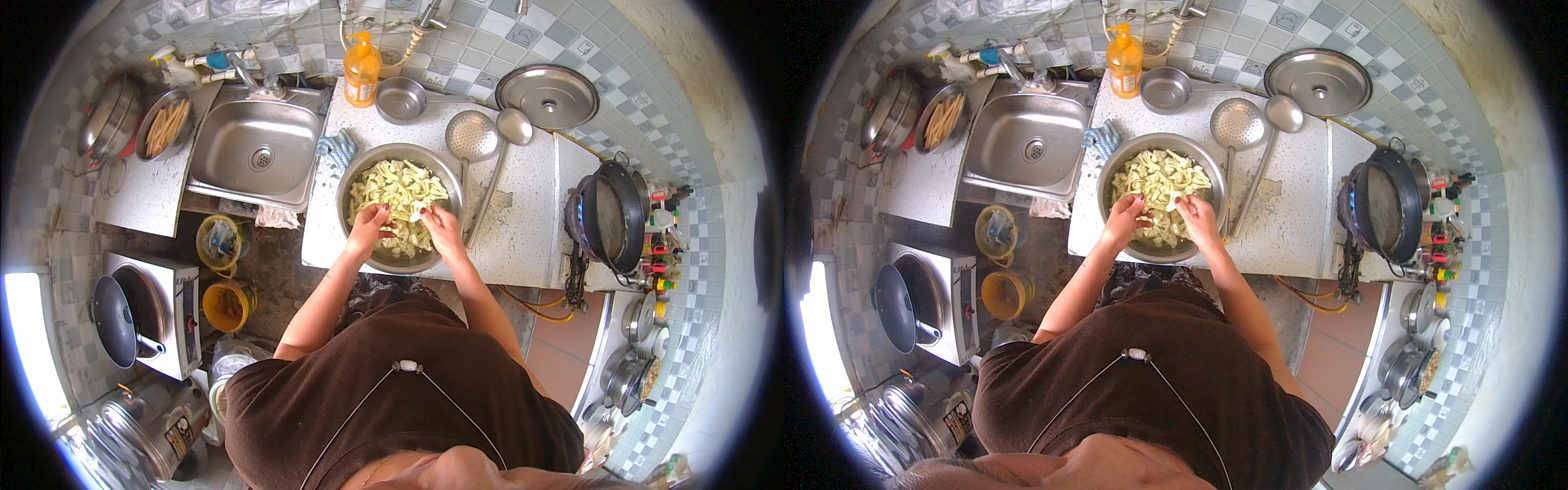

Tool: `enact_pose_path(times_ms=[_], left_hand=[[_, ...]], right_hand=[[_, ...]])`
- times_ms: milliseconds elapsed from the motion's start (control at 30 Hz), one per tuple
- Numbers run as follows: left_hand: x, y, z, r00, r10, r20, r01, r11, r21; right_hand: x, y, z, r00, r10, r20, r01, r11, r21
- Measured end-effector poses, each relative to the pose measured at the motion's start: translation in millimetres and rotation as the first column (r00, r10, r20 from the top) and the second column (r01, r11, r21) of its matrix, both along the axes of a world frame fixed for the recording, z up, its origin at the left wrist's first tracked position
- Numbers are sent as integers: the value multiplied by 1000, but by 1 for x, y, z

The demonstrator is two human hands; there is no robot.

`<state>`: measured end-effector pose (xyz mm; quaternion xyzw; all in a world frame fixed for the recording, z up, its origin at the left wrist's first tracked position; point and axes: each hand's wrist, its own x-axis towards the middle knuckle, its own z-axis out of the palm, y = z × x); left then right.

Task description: The person is breaking cauliflower into florets by hand inside a large metal bowl.

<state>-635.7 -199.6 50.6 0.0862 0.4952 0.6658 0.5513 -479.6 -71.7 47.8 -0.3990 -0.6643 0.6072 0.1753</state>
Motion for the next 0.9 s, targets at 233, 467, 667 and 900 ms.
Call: enact_pose_path(times_ms=[233, 467, 667, 900], left_hand=[[-5, -1, -13, 995, 39, -95, -39, 999, 7], [-20, -2, -46, 495, 8, -869, -153, 985, -78], [-7, -2, -82, 317, -132, -939, -308, 922, -233], [10, 21, -25, 971, 124, 206, -11, 878, -479]], right_hand=[[-5, -2, 15, 993, -9, -115, -12, 985, -175], [8, 23, -15, 977, -73, 199, 33, 980, 198], [29, 40, -78, 869, -49, 492, -38, 985, 165], [-5, -7, -56, 919, -129, 372, 300, 842, -448]])
